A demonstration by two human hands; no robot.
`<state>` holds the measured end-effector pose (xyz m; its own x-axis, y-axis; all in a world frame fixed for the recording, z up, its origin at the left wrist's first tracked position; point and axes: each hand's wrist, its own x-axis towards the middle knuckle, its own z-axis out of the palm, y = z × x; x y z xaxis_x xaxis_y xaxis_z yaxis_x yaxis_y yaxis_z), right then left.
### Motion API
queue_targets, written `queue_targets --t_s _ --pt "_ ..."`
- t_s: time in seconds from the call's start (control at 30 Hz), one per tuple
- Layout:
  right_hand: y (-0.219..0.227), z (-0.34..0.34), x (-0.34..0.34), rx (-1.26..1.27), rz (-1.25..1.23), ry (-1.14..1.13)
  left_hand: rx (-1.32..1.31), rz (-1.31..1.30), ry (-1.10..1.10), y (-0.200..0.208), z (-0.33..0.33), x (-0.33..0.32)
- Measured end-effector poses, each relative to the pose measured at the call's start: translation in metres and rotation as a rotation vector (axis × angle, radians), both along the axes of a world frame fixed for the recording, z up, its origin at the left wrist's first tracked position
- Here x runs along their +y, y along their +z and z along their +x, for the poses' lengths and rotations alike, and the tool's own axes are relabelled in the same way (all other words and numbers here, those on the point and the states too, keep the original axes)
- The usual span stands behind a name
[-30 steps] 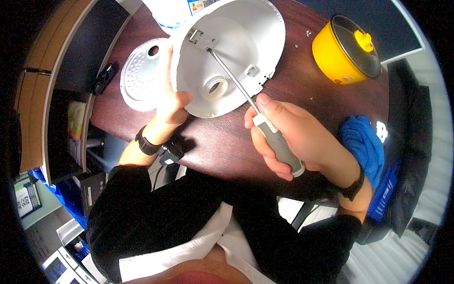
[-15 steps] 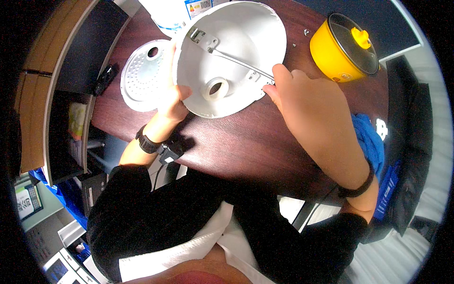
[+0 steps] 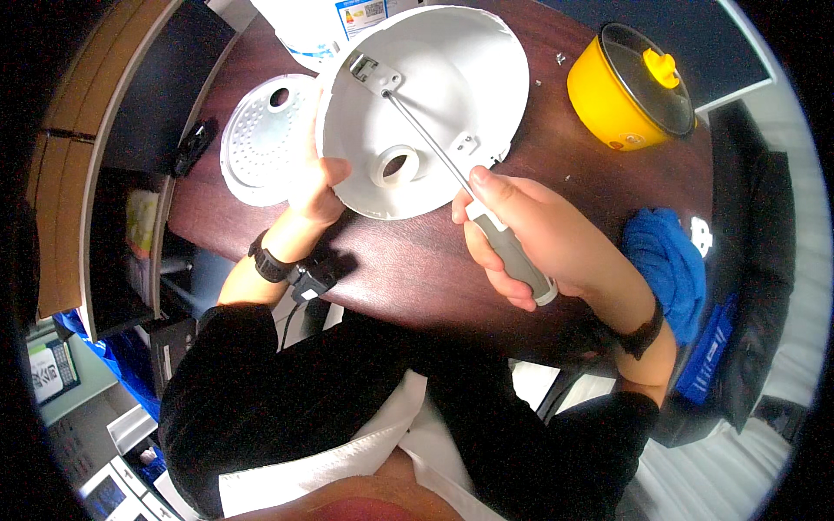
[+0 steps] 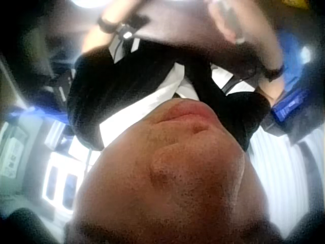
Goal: The person uses a screwdriver to remove screws from the white lid of a rice cooker. They place the screws on the table and then wipe the screwdriver with a blue cloth.
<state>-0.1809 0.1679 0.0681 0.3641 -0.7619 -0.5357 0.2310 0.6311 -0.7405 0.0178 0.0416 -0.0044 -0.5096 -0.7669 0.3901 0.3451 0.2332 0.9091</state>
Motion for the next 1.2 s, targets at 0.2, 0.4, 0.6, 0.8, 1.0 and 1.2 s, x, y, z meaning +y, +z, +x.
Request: queue_targets --t_s 0.2,0.4,0.6,0.8,1.0,1.2 --pt "0.002 -0.001 -0.001 0.06 0.02 0.034 0.003 -0.002 -0.011 0.002 -0.001 0.003" --pt "0.004 -0.007 -0.011 1.724 -1.003 0.222 0.0 0.012 0.0 0.003 0.001 0.0" --pt "0.007 -0.009 -0.012 1.442 -0.895 0.151 0.043 0.074 0.018 0.005 -0.002 0.001" --pt "0.001 -0.003 -0.005 0.568 -0.288 0.105 0.027 0.066 0.043 0.0 -0.001 0.002" --pt "0.004 0.004 -0.003 -0.035 0.022 -0.006 0.005 -0.028 0.058 0.0 -0.001 0.001" --pt "0.013 0.017 0.005 -0.189 0.162 -0.094 0.021 -0.03 0.036 -0.002 -0.003 0.003"
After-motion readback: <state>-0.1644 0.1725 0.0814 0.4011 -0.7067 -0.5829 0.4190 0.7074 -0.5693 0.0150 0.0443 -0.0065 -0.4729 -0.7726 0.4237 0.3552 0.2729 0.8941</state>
